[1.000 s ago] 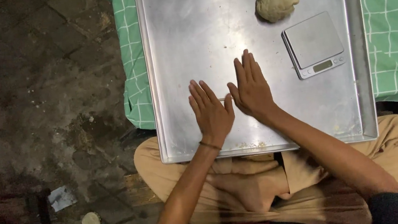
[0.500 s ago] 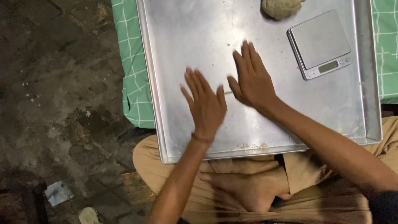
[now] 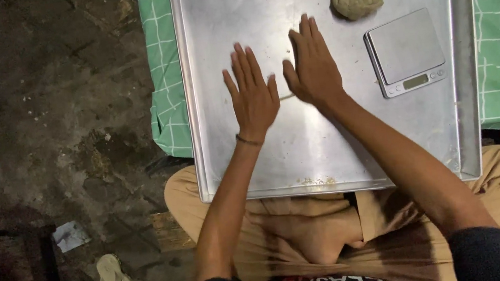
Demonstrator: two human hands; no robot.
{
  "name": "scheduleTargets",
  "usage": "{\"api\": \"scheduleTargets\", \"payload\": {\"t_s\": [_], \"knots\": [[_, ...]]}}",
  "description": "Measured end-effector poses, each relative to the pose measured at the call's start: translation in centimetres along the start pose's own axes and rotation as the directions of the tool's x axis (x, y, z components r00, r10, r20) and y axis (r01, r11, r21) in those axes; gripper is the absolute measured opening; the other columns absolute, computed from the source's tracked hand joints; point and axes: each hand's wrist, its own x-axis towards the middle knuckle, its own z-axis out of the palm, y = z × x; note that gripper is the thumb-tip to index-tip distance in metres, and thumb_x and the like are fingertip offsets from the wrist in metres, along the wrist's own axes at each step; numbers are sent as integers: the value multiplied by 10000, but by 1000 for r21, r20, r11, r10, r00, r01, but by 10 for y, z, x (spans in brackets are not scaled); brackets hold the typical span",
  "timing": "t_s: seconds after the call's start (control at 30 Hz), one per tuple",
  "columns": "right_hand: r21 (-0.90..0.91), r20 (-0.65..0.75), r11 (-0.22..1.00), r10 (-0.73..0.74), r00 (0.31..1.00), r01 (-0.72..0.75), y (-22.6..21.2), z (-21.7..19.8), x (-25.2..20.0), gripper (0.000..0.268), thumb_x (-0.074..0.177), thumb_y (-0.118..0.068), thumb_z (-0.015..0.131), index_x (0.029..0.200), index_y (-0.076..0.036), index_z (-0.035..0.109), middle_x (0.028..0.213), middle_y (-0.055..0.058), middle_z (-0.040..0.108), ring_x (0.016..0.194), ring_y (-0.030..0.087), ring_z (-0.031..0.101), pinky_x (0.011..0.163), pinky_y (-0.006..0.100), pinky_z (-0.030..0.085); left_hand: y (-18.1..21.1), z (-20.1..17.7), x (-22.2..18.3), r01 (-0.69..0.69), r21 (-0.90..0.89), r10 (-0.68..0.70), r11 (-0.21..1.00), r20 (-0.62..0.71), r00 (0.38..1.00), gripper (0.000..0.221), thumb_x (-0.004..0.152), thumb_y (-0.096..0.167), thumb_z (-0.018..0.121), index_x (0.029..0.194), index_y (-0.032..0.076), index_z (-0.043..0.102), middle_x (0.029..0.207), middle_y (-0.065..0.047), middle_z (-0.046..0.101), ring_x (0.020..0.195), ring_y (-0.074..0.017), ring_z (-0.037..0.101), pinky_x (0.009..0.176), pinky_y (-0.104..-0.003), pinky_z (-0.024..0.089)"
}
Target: Weighing a small portion of dough on a digital scale and rolling it into a thin rope shape on a metal tray.
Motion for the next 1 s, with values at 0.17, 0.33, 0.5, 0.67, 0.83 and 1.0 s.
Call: {"api": "scheduleTargets", "payload": {"t_s": [0.17,0.33,0.5,0.67,0.83,1.0], "knots": [[-84,168,996,-9,986,24,-10,-15,-76,765,1065,-504,437,1596,18,268,1665,317,197,1559,451,138,1276,528,140,8,-31,-75,21,-186,22,982,229,973,731,1100,365,433,1600,-84,145,1660,-338,60,1551,-469,67,1234,-597,28],[-105,152,994,41,988,-25,-8,-9,-61,799,1069,-514,474,1579,69,276,1644,363,195,1545,486,128,1269,554,130,17,-23,-60,166,-166,-116,972,273,955,771,1107,416,379,1605,-89,77,1663,-335,-13,1561,-451,-22,1209,-625,-65],[-14,-13,998,-55,998,55,-5,-15,-1,634,1113,-273,539,1534,151,329,1617,386,148,1529,513,111,1286,595,192,0,-8,-1,41,361,-61,932,43,997,726,1154,523,381,1611,-5,180,1679,-198,149,1587,-308,197,1300,-491,221],[-16,-4,994,-106,994,106,-7,-17,-33,614,1084,-300,493,1519,119,383,1614,374,247,1526,504,207,1257,591,227,-5,-21,-33,-218,268,176,939,171,969,762,1145,552,359,1630,-9,184,1678,-214,97,1578,-336,136,1273,-553,107],[-121,279,990,-41,959,77,-5,-37,-108,763,1062,-512,403,1634,-40,227,1692,268,176,1570,410,139,1284,516,95,-12,-59,-96,-103,-235,204,966,456,866,793,1096,441,435,1636,12,45,1692,-253,-42,1569,-401,-26,1226,-610,-59],[-117,535,982,-63,843,147,5,-68,-164,830,1025,-663,312,1673,-176,134,1721,160,120,1577,349,106,1288,479,61,-15,-94,-135,66,-306,193,950,738,647,812,1078,521,330,1638,95,-76,1692,-193,-160,1569,-347,-124,1185,-622,-160]]}}
